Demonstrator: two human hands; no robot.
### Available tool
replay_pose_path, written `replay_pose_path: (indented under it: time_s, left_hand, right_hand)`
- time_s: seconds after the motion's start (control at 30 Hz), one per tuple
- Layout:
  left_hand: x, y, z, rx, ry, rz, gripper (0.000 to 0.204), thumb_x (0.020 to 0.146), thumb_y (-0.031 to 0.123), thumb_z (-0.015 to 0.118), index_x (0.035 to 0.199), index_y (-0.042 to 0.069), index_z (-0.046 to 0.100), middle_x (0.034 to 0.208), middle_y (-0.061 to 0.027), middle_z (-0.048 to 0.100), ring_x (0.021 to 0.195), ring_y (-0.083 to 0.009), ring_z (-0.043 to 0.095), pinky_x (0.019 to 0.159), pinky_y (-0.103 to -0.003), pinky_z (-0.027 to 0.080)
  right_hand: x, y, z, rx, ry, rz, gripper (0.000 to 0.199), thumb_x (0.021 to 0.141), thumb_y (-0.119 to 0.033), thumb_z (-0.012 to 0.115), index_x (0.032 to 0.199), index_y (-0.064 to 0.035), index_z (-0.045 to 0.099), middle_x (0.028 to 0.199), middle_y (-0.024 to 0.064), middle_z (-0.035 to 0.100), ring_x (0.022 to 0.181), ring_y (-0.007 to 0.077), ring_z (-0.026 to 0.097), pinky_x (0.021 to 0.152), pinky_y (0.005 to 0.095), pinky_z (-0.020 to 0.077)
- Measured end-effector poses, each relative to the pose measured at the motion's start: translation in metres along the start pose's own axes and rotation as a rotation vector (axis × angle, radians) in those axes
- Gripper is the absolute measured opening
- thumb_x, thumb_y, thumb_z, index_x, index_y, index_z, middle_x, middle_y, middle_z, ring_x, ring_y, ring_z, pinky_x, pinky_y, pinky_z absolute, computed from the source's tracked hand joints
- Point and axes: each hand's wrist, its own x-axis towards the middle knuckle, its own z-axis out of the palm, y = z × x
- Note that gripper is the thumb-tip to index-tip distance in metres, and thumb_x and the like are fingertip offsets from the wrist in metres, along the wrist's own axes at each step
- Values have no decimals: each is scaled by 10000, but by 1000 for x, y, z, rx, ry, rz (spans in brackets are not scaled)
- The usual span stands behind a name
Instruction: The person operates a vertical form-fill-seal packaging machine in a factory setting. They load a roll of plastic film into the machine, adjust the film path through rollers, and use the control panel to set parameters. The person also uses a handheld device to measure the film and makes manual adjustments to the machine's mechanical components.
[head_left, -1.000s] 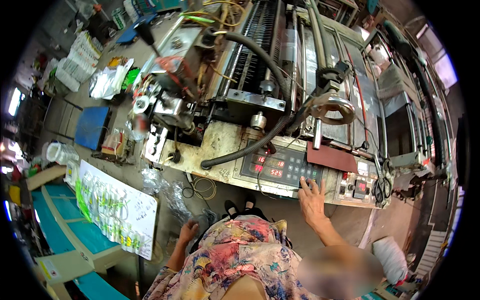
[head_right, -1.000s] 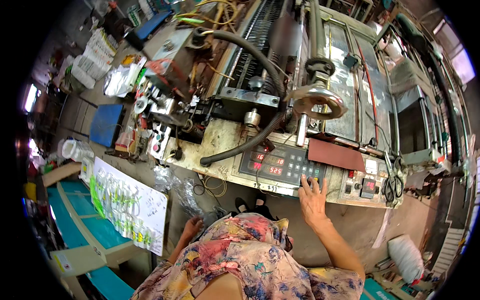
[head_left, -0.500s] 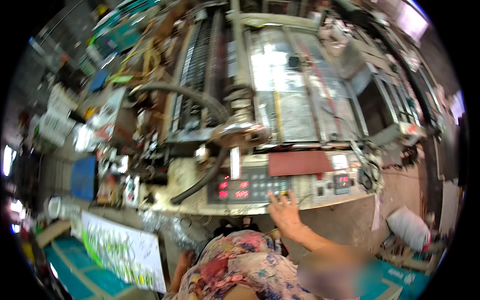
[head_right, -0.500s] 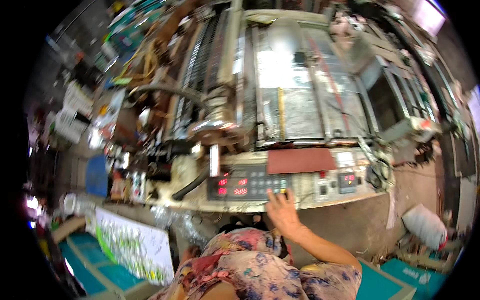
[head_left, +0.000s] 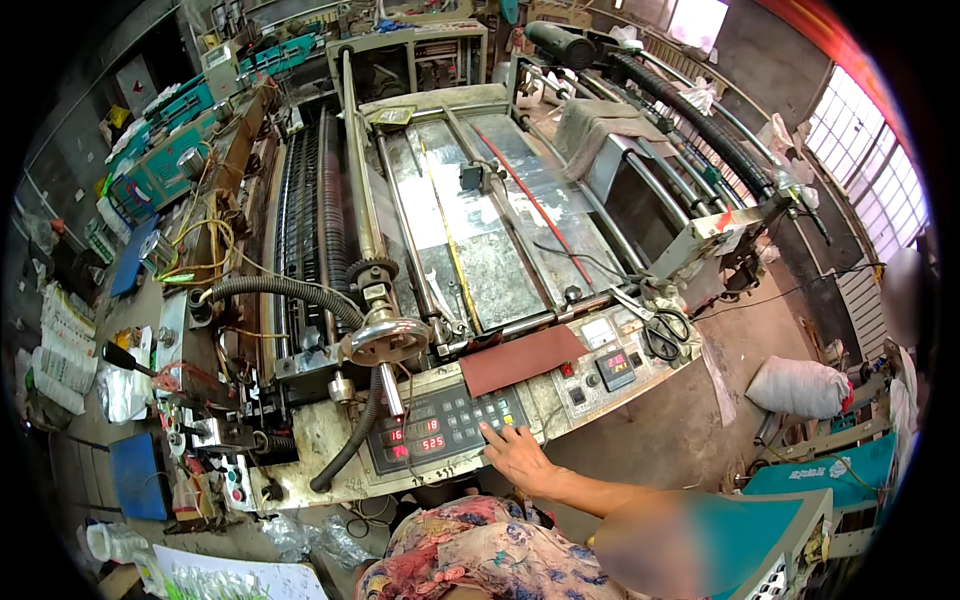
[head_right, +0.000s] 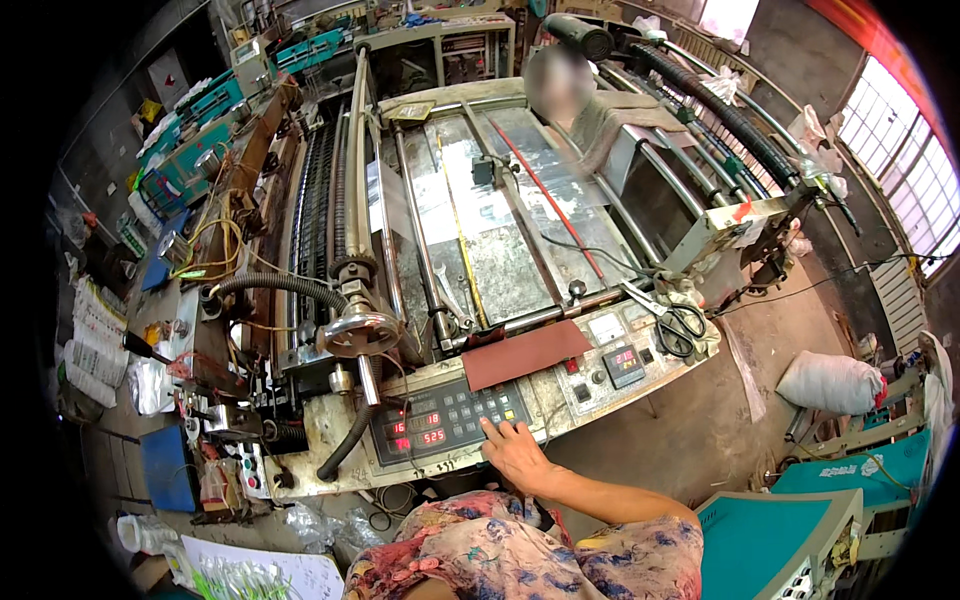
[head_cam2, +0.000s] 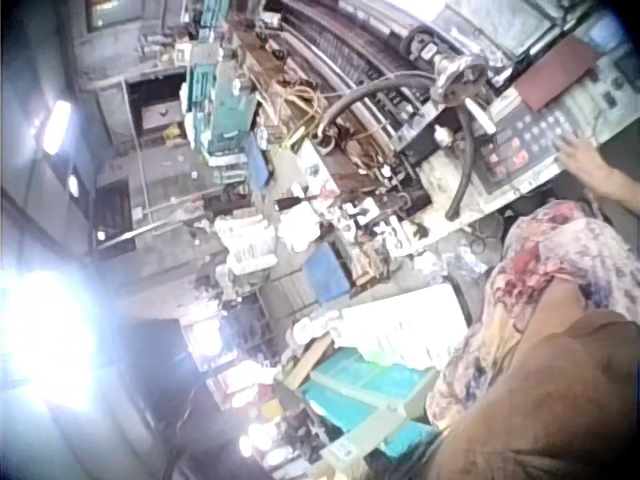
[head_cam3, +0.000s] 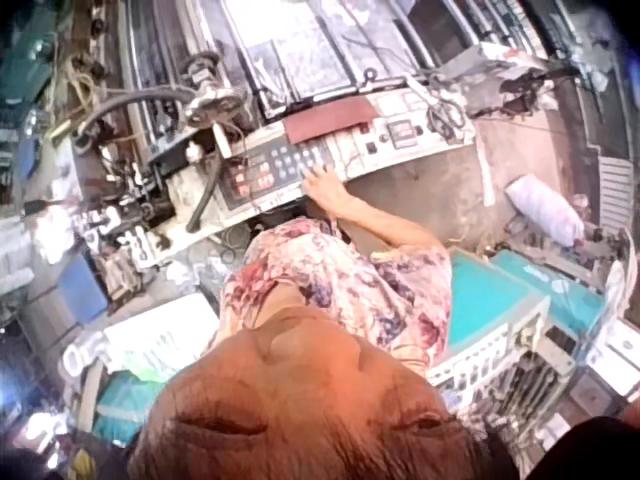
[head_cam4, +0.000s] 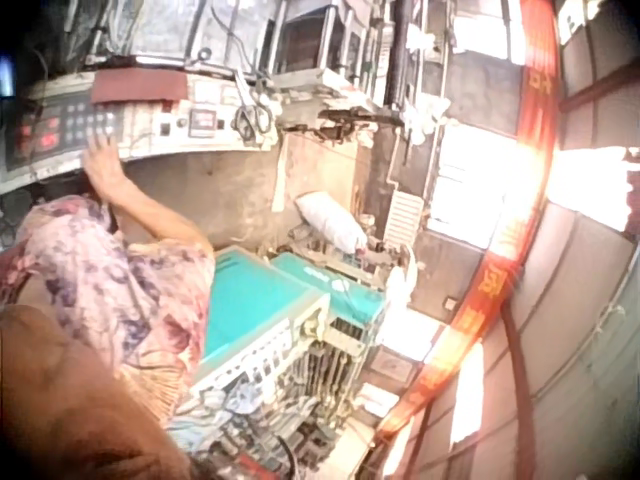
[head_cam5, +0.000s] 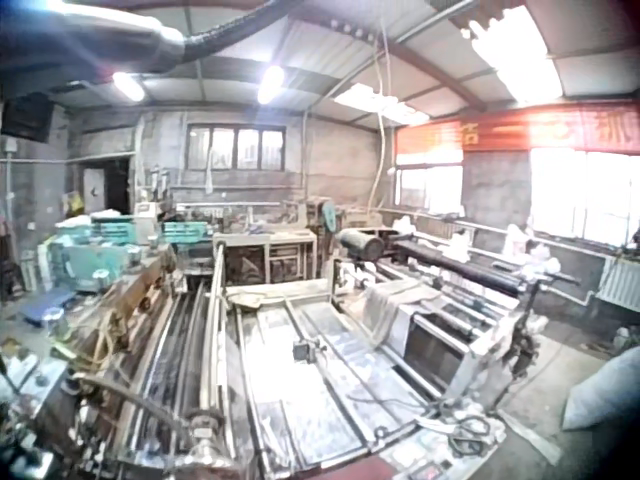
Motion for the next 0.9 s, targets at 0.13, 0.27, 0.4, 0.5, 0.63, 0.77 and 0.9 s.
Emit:
replay_pose_path:
  time_s: [0.13, 0.27, 0.4, 0.5, 0.63, 0.77, 0.9]
  left_hand:
    - [23, 17, -23, 12, -40, 31, 345, 849, 296, 657, 1079, 39, 643, 900, -215, 679, 863, -340, 662, 718, -436, 509]
    - [43, 28, -46, 22, -83, 61, 349, 841, 295, 663, 1078, 41, 637, 910, -221, 673, 877, -359, 654, 722, -445, 505]
    - [58, 40, -75, 34, -117, 99, 354, 832, 294, 669, 1078, 43, 632, 921, -226, 667, 890, -379, 645, 726, -455, 500]
    - [64, 52, -85, 65, -158, 146, 358, 825, 293, 674, 1078, 44, 627, 930, -231, 662, 901, -394, 639, 730, -462, 497]
    - [35, 64, -91, 166, -198, 250, 363, 817, 292, 680, 1077, 46, 621, 940, -236, 656, 914, -414, 630, 734, -471, 493]
    - [-50, 153, -94, 404, -217, 428, 370, 808, 291, 686, 1077, 47, 616, 951, -242, 650, 928, -433, 622, 738, -481, 489]
    - [-126, 277, -57, 300, -16, 787, 333, 860, 202, 621, 1172, 87, 614, 1066, -194, 663, 991, -402, 624, 818, -447, 503]
  right_hand:
    - [4, -11, 0, -3, -38, 68, 234, 762, -127, 640, 985, -58, 627, 1438, 176, 438, 1008, 250, 494, 803, 357, 404]
    - [10, -24, 9, 0, -32, 173, 237, 754, -119, 645, 982, -56, 628, 1452, 181, 425, 1029, 271, 506, 817, 373, 428]
    - [11, -33, 12, 22, 33, 256, 191, 743, -99, 632, 928, -58, 613, 1442, 171, 444, 985, 269, 527, 760, 382, 481]
    - [3, -33, 10, 39, 33, 295, 184, 738, -80, 618, 920, -56, 601, 1435, 156, 454, 967, 277, 536, 761, 391, 504]
    - [5, -27, 10, 74, 33, 271, 208, 729, -62, 625, 930, -64, 573, 1420, 161, 455, 967, 301, 537, 754, 401, 515]
    - [5, -20, 23, 117, 57, 213, 210, 711, -51, 611, 912, -73, 554, 1403, 186, 460, 961, 312, 528, 743, 405, 501]
    - [6, -17, 16, 161, 169, 134, 270, 636, 28, 645, 888, -28, 562, 1390, 173, 487, 898, 301, 519, 724, 398, 500]
